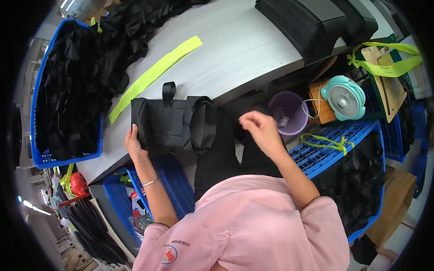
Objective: Inspecting black fabric components and inserting foam pads at a factory workbench.
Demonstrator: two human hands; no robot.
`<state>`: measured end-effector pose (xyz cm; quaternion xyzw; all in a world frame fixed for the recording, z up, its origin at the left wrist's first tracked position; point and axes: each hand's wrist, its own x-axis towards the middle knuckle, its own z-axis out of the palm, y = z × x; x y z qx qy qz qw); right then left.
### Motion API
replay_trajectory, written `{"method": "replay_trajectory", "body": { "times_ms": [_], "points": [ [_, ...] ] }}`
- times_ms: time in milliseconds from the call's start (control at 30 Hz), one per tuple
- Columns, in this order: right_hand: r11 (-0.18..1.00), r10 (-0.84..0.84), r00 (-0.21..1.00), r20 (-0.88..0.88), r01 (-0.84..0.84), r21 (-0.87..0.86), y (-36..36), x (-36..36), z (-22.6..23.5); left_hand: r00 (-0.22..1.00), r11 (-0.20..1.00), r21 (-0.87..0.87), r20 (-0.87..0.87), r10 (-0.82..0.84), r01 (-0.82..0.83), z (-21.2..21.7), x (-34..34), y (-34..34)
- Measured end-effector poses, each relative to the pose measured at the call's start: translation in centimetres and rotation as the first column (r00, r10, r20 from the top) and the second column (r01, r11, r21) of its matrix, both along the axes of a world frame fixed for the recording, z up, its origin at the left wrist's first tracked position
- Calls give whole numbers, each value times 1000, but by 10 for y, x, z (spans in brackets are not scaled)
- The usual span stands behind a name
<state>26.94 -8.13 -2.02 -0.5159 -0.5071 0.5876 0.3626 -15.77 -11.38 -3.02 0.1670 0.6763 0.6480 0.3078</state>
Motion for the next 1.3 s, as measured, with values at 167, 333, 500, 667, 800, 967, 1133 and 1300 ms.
{"method": "replay_trajectory", "body": {
  "times_ms": [167, 333, 500, 667, 800, 967, 1133, 1300],
  "points": [
    [989, 62, 983, -174, -83, -121, -4, -47, -28, 999, 998, 18, -9, 53, -53, 4, 10, 3],
    [976, 17, 965, -261, -73, -204, 2, -75, -32, 997, 997, 18, 13, 70, -70, 4, 11, 2],
    [845, -199, 859, -471, -93, -527, 13, -77, -18, 997, 997, 14, 5, 71, -71, 0, 7, 2],
    [985, -60, 951, -303, 6, -174, 28, -81, -25, 999, 1000, -2, 28, 27, -27, 2, 4, 0],
    [999, -25, 970, -241, 31, 19, 51, -78, -12, 998, 999, -23, 64, -23, 24, 6, 2, -1],
    [987, 101, 992, -73, -91, 132, 57, -87, -2, 1000, 999, -46, 24, -10, 11, 10, 10, 3],
    [916, -142, 990, -21, 140, 377, 67, -78, 5, 997, 996, 78, 67, 28, -33, -1, 6, -1],
    [899, -153, 988, -38, 154, 410, 74, -69, 17, 994, 994, 58, -51, 96, -93, -12, 7, 8]
  ]
}}
